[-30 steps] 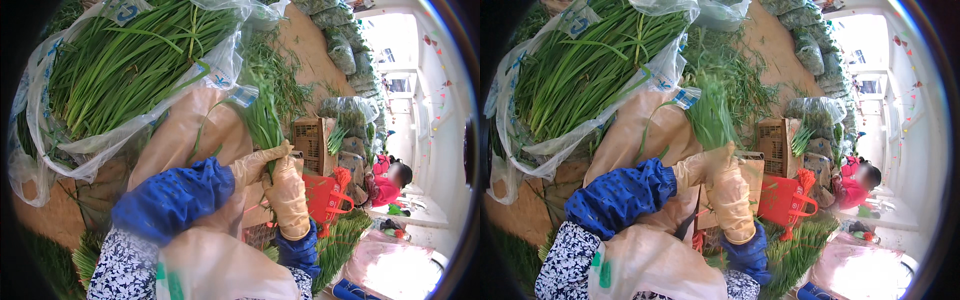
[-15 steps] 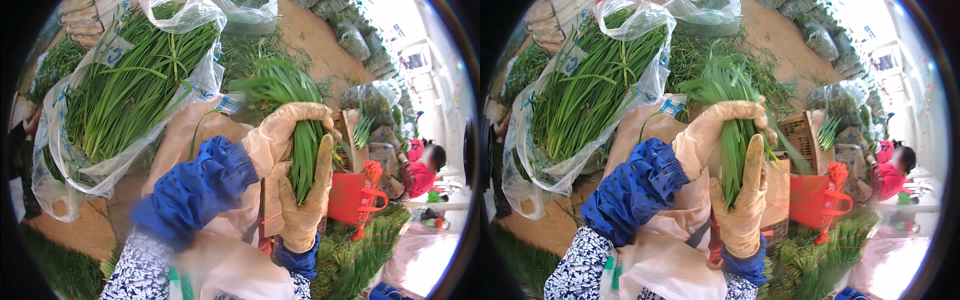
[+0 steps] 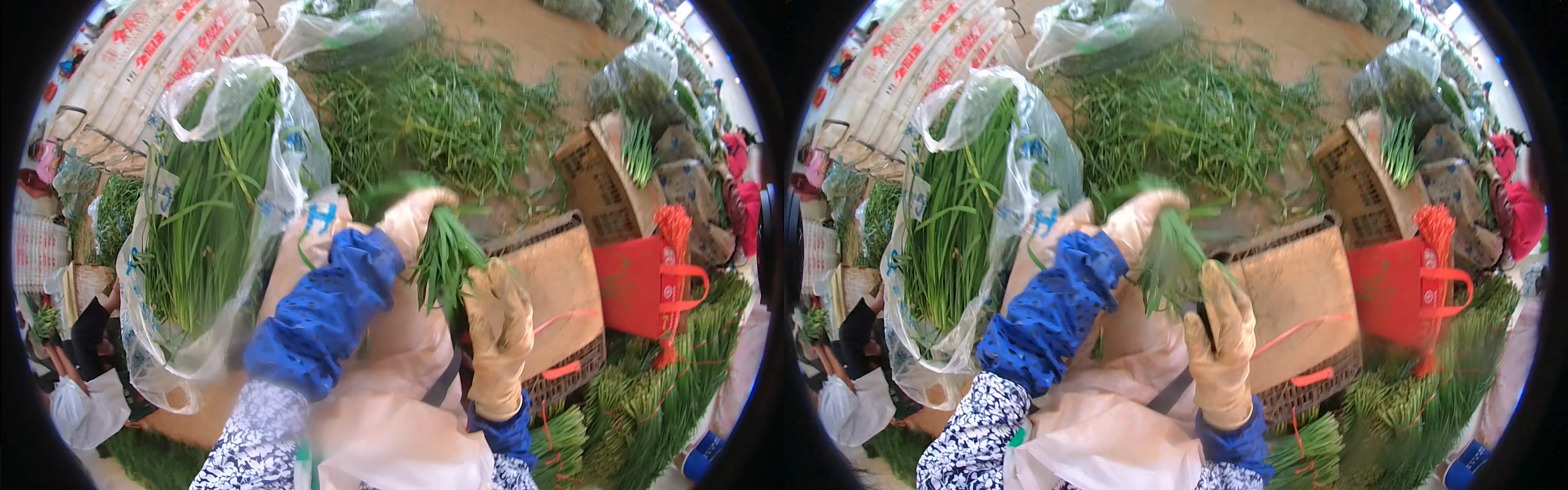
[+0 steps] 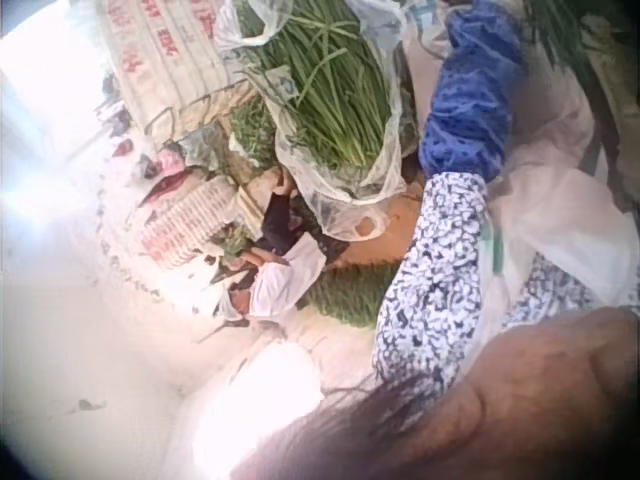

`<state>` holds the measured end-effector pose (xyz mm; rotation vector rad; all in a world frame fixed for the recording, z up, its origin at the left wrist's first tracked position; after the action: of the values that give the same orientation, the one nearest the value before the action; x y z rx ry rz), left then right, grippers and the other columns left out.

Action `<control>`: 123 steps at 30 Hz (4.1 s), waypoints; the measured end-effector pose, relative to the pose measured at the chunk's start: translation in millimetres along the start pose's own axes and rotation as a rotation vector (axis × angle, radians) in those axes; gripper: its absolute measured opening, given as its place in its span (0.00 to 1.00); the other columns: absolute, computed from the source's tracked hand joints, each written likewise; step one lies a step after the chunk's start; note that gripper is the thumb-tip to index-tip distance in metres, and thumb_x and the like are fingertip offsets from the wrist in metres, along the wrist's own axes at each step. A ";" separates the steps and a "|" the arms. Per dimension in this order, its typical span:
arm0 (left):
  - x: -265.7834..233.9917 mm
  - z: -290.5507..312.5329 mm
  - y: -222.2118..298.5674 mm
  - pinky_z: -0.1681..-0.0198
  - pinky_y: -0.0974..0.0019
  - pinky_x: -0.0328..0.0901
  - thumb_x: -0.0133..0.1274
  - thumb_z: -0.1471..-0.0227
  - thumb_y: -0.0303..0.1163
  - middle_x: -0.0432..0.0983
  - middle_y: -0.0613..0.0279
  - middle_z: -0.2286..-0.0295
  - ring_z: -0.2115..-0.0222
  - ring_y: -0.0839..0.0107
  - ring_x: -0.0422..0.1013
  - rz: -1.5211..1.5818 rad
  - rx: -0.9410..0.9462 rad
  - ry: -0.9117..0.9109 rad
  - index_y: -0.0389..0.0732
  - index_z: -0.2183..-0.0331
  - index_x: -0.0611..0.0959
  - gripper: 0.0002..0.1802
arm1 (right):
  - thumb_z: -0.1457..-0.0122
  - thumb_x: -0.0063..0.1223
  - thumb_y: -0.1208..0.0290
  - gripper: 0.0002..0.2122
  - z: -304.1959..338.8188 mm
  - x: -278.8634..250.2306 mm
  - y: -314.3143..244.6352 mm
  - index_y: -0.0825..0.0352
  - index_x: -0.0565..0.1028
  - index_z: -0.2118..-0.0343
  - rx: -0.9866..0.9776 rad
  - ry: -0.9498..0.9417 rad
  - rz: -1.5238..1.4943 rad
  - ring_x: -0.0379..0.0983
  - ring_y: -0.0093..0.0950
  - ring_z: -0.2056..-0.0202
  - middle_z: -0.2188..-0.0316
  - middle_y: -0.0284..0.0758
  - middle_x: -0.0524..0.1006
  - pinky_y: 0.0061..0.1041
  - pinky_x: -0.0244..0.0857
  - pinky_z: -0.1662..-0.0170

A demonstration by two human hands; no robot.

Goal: The person bundles green onions together using red ties and trims the ends.

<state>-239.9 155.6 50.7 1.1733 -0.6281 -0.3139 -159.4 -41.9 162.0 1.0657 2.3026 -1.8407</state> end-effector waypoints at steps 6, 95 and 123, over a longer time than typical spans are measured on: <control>-30.8 3.2 24.7 0.71 0.70 0.70 0.53 0.49 0.24 0.75 0.63 0.74 0.75 0.73 0.74 0.260 -0.254 0.126 0.36 0.62 0.79 0.10 | 0.38 0.51 0.70 0.16 10.7 51.9 76.6 0.70 0.71 0.49 0.790 -0.122 -0.872 0.74 0.22 0.69 0.67 0.35 0.78 0.18 0.68 0.67; -116.3 392.1 4.6 0.48 0.62 0.65 0.70 0.70 0.25 0.76 0.60 0.54 0.54 0.67 0.71 -0.164 -0.723 0.377 0.37 0.49 0.75 0.40 | 0.50 0.63 0.60 0.34 -53.1 110.5 39.4 0.61 0.64 0.40 0.122 -0.728 0.162 0.75 0.50 0.61 0.66 0.52 0.78 0.39 0.70 0.59; -109.4 371.2 -1.1 0.43 0.60 0.61 0.71 0.71 0.28 0.72 0.56 0.49 0.49 0.64 0.68 -0.104 -0.284 0.034 0.37 0.43 0.69 0.50 | 0.53 0.65 0.62 0.17 -56.3 148.2 34.2 0.72 0.80 0.66 0.209 -0.553 -0.188 0.69 0.39 0.51 0.53 0.47 0.74 0.31 0.64 0.49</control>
<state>-551.5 -66.5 108.3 0.9379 -0.4760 -0.4556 -233.9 82.9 90.2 0.2819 1.9637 -2.1336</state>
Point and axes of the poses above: each hand's wrist, its own z-axis away from the middle knuckle, its own x-axis out of the palm, y = z × x, the point moved 5 cm from there along -z, towards the middle knuckle
